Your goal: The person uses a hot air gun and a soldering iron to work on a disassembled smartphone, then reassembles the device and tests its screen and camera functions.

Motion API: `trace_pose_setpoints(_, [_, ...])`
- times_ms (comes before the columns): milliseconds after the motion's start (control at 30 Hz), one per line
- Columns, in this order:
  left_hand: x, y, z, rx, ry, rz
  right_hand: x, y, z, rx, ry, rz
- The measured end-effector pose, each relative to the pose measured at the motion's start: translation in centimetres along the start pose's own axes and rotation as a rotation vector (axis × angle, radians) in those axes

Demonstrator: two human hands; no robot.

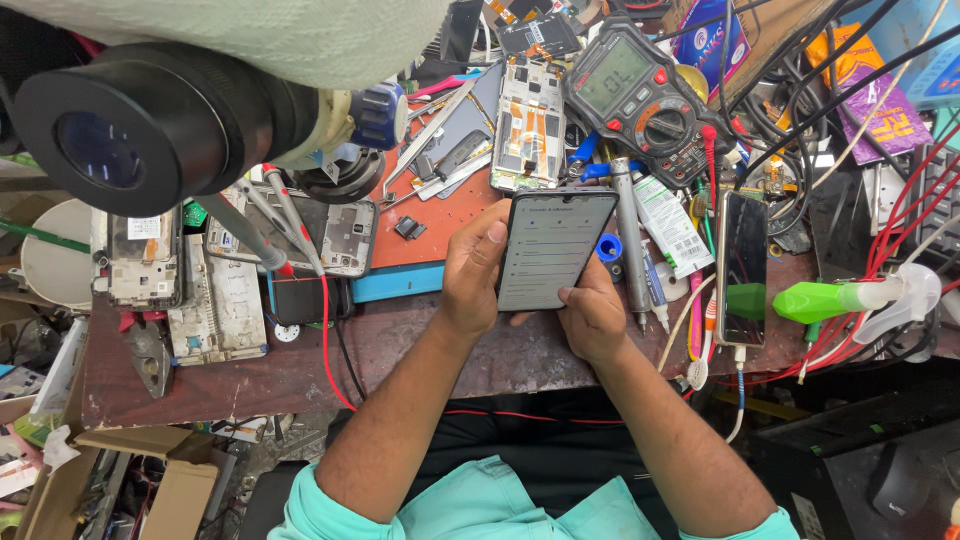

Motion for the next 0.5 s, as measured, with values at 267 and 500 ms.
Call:
trace_pose_setpoints(267, [-0.5, -0.1, -0.4, 0.012, -0.007, -0.012, 0.4, 0.1, -0.1, 0.006, -0.020, -0.016])
trace_pose_setpoints(500, [-0.9, 0.0, -0.8, 0.019, 0.008, -0.008, 0.3, 0.1, 0.0, 0.005, -0.038, -0.015])
Point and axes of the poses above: each hand's wrist, its own y-axis towards the middle knuckle, its own x-axis out of the palm, z = x × y, the point moved 9 cm from there along y, towards the middle knuckle, and after that the axes turned 5 degrees about -y, right-handed, at the moved point
